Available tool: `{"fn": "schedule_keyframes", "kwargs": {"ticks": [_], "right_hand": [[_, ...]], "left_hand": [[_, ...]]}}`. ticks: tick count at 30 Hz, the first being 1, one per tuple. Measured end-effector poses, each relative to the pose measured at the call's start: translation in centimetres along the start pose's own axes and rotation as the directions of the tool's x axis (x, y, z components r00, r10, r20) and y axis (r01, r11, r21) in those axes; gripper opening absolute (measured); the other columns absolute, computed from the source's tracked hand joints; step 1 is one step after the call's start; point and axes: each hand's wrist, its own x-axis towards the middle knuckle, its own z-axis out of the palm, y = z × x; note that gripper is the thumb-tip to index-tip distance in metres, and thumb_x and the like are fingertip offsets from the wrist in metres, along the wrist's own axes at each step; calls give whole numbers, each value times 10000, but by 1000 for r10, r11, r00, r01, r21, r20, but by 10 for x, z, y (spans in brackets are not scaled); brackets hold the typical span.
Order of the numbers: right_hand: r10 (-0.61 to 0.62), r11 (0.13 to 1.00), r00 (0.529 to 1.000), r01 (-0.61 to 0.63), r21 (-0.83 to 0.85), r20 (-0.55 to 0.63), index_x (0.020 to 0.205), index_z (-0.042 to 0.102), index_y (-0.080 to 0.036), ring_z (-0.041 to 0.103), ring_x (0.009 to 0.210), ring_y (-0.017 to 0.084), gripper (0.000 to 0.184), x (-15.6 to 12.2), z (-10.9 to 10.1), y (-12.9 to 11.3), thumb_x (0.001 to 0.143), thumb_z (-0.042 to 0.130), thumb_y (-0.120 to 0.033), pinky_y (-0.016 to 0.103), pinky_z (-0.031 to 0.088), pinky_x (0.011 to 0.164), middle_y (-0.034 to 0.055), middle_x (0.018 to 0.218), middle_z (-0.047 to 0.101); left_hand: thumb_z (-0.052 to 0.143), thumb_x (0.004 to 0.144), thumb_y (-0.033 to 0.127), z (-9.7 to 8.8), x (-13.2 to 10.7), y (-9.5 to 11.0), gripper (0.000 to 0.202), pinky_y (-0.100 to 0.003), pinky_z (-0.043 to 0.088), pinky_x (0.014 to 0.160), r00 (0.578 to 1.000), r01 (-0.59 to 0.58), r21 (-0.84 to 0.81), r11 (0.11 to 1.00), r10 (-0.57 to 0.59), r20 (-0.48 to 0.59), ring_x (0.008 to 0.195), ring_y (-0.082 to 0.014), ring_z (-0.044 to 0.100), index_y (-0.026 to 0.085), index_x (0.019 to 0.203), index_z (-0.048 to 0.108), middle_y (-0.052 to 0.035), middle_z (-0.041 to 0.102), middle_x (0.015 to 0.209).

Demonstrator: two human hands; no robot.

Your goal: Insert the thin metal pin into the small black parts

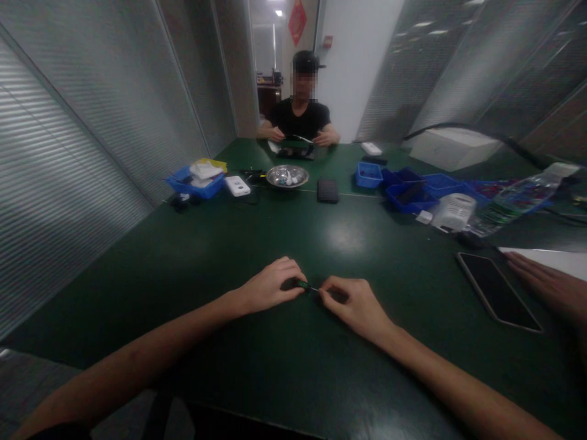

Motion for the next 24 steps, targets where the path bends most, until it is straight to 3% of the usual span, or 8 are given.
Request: {"fn": "schedule_keyframes", "kwargs": {"ticks": [15,24], "right_hand": [[-10,1000,1000,11,24,-29,863,726,-199,658,648,153,168,1,5,-5,963,606,-261,240,453,596,-5,747,716],[-90,995,996,91,36,-18,900,728,-202,673,705,167,196,1,10,-7,990,575,-285,250,477,628,19,811,733]], "left_hand": [[625,995,290,0,0,1,187,-353,445,933,1000,-16,-10,1000,16,16,1073,-227,564,191,1140,689,-88,641,1087],[622,991,312,3,1,-1,197,-394,421,1003,997,-66,36,997,64,39,1036,-232,581,192,1131,693,-88,662,1061]]}}
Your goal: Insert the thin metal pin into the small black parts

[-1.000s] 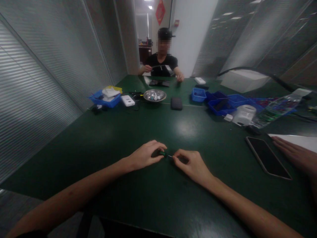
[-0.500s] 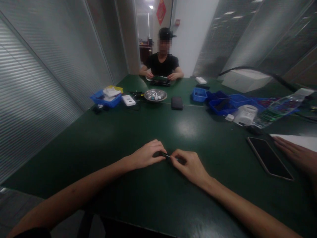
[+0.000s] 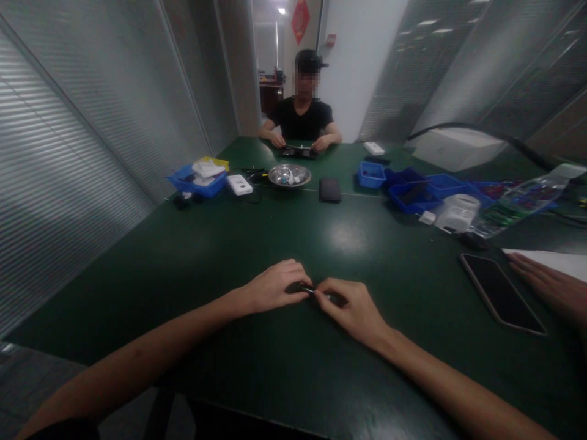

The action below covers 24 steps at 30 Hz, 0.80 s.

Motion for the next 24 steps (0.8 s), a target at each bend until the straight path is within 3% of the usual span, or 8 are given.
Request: {"fn": "schedule_keyframes", "kwargs": {"ticks": [4,9,12,15,17,20,24], "right_hand": [[42,999,998,-41,21,-37,900,730,-199,670,696,168,209,-3,-5,-1,993,575,-304,261,475,629,16,797,727],[91,996,994,-90,30,-56,906,727,-204,669,691,169,232,-7,-8,4,1003,564,-337,266,464,617,11,790,721],[101,994,994,-100,33,-44,910,726,-201,670,695,169,242,-8,-9,5,1004,563,-354,266,470,621,14,799,722],[100,995,994,-99,28,-37,912,727,-198,671,691,171,255,-7,-9,4,1002,556,-365,267,475,612,21,804,727],[98,995,994,-97,22,-41,910,730,-197,673,689,173,260,-7,-9,3,1001,552,-363,269,480,612,22,801,730],[92,996,995,-92,11,-49,898,733,-198,673,673,171,263,-7,-9,3,997,555,-363,270,481,609,19,781,727],[85,996,995,-85,8,-55,899,735,-199,668,662,171,269,-8,-8,4,996,554,-373,269,481,595,22,779,731]], "left_hand": [[615,986,272,-8,-7,5,211,-371,456,969,1000,18,-31,999,-17,11,1082,-237,577,198,1167,695,-98,648,1105],[537,1012,165,-31,-24,2,317,-357,460,1014,991,31,-119,992,-15,136,1155,-215,590,239,1288,673,-96,635,1225],[495,1029,162,-52,-36,-18,330,-361,458,1036,990,86,-94,992,-74,119,1180,-207,594,243,1293,676,-96,637,1252],[489,1022,192,-81,-53,-56,338,-383,459,1050,976,216,12,976,-217,22,1196,-215,592,245,1301,672,-90,630,1288],[501,1004,224,-102,-68,-86,329,-399,466,1047,936,349,88,933,-342,-88,1181,-228,599,234,1275,688,-89,639,1282],[536,964,266,-129,-95,-124,322,-402,470,1036,829,537,169,826,-481,-285,1143,-244,617,208,1229,710,-104,659,1259],[609,902,306,-147,-121,-152,379,-343,510,932,690,690,138,710,-589,-421,1014,-228,658,205,1256,699,-102,688,1225]]}}
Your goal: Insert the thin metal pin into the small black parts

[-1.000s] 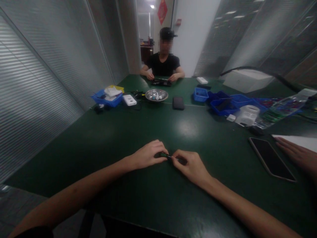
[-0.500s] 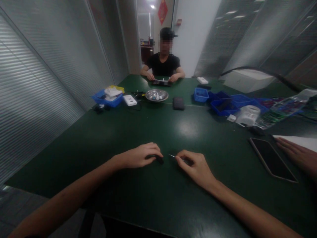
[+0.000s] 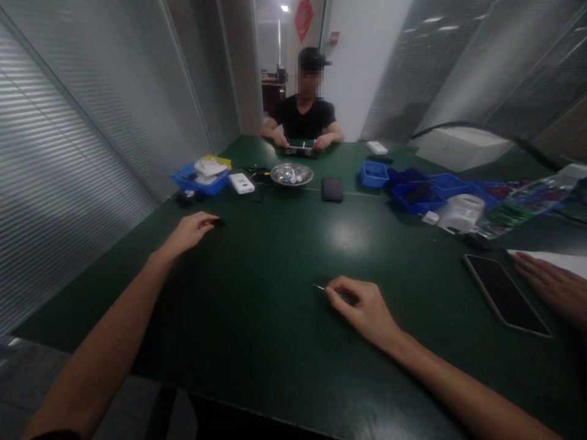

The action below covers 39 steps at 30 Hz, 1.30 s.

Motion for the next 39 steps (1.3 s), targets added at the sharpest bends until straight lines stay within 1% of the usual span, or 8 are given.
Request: {"fn": "schedule_keyframes", "kwargs": {"ticks": [3,8,12,15,18,22,30,39], "right_hand": [[0,1000,1000,0,2,6,904,733,-199,663,656,169,269,-1,0,0,1002,551,-370,270,475,596,20,776,728],[5,1000,1000,-5,10,19,918,731,-202,662,650,161,248,-1,-1,2,1001,563,-364,260,468,590,11,784,725],[-7,1000,1000,7,-2,14,901,730,-201,659,645,162,253,-1,0,2,998,561,-362,262,470,593,12,765,724],[-17,1000,1000,17,-16,0,880,726,-201,650,626,161,263,-1,0,1,997,555,-363,260,469,584,10,738,718],[-13,1000,1000,13,-9,1,882,727,-201,656,634,162,261,-1,0,-1,996,553,-358,260,469,586,12,750,723],[-13,1000,1000,13,3,6,889,728,-205,657,638,160,239,-1,-1,-2,993,569,-350,264,466,598,3,752,717],[-7,1000,1000,7,3,15,895,722,-202,659,648,162,243,-1,0,-2,996,559,-351,268,464,599,7,761,716],[0,1000,1000,0,11,31,898,721,-198,653,645,156,254,-1,1,-2,999,551,-358,263,460,598,10,771,719]], "left_hand": [[699,836,358,-3,1,-14,420,-311,522,838,990,133,7,991,-133,-40,962,-233,669,196,1222,710,-101,714,1150],[719,816,414,-8,1,-25,259,-312,493,733,963,268,98,958,-267,-24,897,-259,671,192,944,756,-98,733,1003],[643,885,406,-10,-6,-21,256,-303,488,732,962,242,67,968,-231,-148,862,-236,675,194,1007,718,-79,740,991],[681,869,398,-11,-9,-9,243,-291,508,740,942,247,-14,969,-244,-229,853,-223,691,192,988,728,-67,754,963],[751,816,349,-11,-8,1,214,-295,538,765,930,268,-115,956,-288,-228,866,-224,710,189,957,757,-60,769,961],[752,818,288,-9,-6,8,293,-300,564,793,924,280,-242,929,-329,-194,896,-217,727,170,1086,755,-80,775,1033],[721,866,353,3,-4,15,309,-352,544,893,917,239,-125,963,-266,-296,981,-254,709,190,1122,776,-89,767,1087],[731,867,355,19,-1,15,302,-357,533,881,932,215,-106,971,-237,-276,938,-256,710,193,1114,795,-89,777,1046]]}}
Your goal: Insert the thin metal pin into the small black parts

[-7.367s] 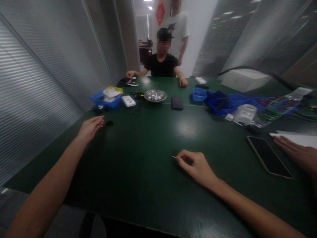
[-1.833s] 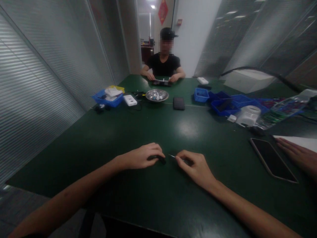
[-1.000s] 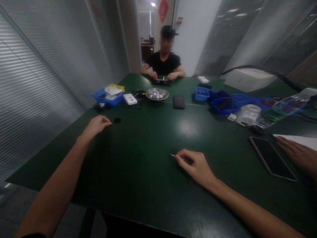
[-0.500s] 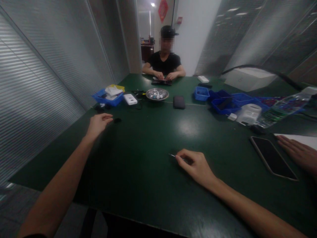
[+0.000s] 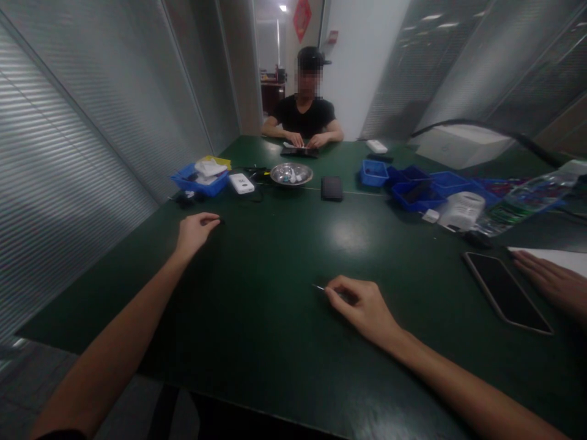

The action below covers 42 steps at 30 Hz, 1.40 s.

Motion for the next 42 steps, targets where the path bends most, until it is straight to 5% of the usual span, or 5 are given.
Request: {"fn": "schedule_keyframes", "kwargs": {"ticks": [17,20,23,28,42], "right_hand": [[1,1000,1000,-1,4,3,892,719,-197,641,635,146,227,0,1,-1,993,575,-341,251,445,587,-1,764,711],[0,1000,1000,0,6,3,890,720,-196,646,637,145,224,0,0,-1,992,579,-337,251,446,592,-2,763,712],[-2,1000,1000,2,7,6,894,721,-196,648,644,144,221,-1,-1,0,992,580,-334,252,449,600,-2,775,717],[-3,1000,1000,3,8,9,898,721,-199,648,646,146,222,-2,-2,0,994,575,-337,255,447,604,-2,779,718],[-10,1000,1000,10,1,-6,883,722,-196,644,645,149,219,-6,-2,0,986,576,-322,255,439,603,-1,764,710]], "left_hand": [[820,748,389,7,11,-12,378,-327,522,763,981,194,-191,962,-191,34,854,-248,712,184,1066,821,-95,789,997],[800,780,376,6,10,-8,324,-340,525,768,989,150,-105,983,-150,12,830,-253,713,187,1042,825,-90,789,970],[712,872,333,8,5,-2,248,-367,523,821,999,-15,68,998,17,-34,880,-274,718,186,1039,822,-102,785,1003],[521,990,311,11,-11,10,341,-455,483,908,970,-229,430,874,244,19,1013,-349,698,162,1146,785,-152,757,1129],[360,1013,181,16,-25,38,412,-474,467,906,931,-337,707,622,333,151,1211,-384,545,66,1248,678,-238,638,1286]]}}
